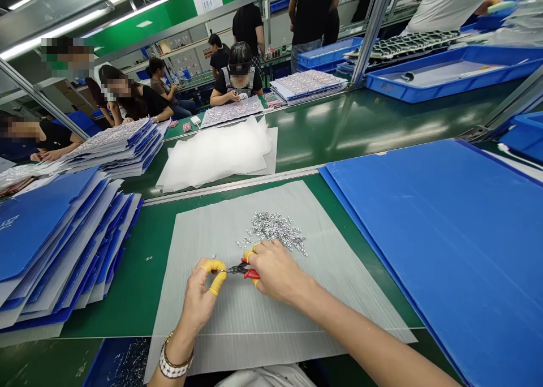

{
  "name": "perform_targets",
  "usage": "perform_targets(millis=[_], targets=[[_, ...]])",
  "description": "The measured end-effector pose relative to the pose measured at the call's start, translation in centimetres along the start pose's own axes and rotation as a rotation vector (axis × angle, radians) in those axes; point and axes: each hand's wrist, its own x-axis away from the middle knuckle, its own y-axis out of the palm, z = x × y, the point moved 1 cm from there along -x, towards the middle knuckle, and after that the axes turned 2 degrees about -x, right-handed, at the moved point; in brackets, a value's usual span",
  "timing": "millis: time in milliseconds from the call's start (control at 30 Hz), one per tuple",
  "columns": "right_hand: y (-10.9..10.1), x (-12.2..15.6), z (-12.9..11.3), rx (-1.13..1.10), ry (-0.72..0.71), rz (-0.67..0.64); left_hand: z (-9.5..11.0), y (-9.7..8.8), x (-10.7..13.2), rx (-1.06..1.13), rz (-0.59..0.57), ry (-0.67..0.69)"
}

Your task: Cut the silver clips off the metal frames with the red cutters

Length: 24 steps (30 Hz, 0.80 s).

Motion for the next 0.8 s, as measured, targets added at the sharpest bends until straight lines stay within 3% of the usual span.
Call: perform_targets(millis=[800], targets=[[-0.06,0.57,-0.34,0.061,-0.014,-0.002,0.71,-0.43,-0.04,0.075,-0.044,0.007]])
